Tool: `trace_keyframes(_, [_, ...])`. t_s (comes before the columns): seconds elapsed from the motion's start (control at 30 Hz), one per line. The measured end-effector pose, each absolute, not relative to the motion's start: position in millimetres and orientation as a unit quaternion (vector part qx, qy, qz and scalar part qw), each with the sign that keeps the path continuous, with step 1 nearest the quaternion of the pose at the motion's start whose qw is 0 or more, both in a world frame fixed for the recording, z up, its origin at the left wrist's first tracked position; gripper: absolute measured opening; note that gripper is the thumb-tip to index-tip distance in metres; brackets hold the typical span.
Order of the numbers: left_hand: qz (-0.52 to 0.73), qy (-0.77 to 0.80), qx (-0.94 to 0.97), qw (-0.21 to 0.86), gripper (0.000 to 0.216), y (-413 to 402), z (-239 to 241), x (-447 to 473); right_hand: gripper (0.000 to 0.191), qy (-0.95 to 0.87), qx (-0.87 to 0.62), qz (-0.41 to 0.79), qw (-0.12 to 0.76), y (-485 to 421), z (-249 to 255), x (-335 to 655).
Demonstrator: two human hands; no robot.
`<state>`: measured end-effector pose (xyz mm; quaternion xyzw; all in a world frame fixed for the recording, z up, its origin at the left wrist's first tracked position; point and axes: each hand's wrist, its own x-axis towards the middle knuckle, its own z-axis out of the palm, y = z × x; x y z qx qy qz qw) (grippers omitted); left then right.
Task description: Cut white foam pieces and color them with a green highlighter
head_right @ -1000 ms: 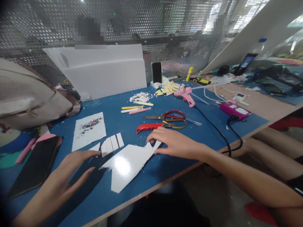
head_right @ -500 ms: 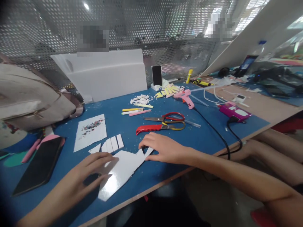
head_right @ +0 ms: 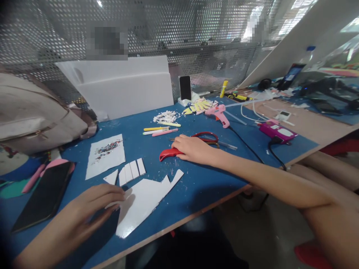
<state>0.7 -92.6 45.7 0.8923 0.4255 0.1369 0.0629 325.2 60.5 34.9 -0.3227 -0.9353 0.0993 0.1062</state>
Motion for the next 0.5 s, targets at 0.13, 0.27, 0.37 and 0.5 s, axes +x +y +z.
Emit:
trace_keyframes(0.13, [0.112,0.372,0.921,0.029,0.026,-99.8,52.6,15.4,0.028,-0.922,-0.334,0.102,0.169,43.2,60.2,322.8])
trace_keyframes(0.27, [0.062,0.318,0.944,-0.057,0.04,-107.1,43.9,38.6,0.022,-0.856,-0.297,0.157,0.393,12.6,68.8,320.6])
trace_keyframes(0.37, [0.048,0.308,0.945,-0.101,0.066,-107.0,29.7,45.4,0.022,-0.834,-0.251,0.214,0.443,-7.6,51.3,318.5])
trace_keyframes(0.5, [0.045,0.319,0.939,-0.12,0.066,-103.6,17.7,44.1,0.024,-0.848,-0.22,0.282,0.391,-25.7,27.2,322.5])
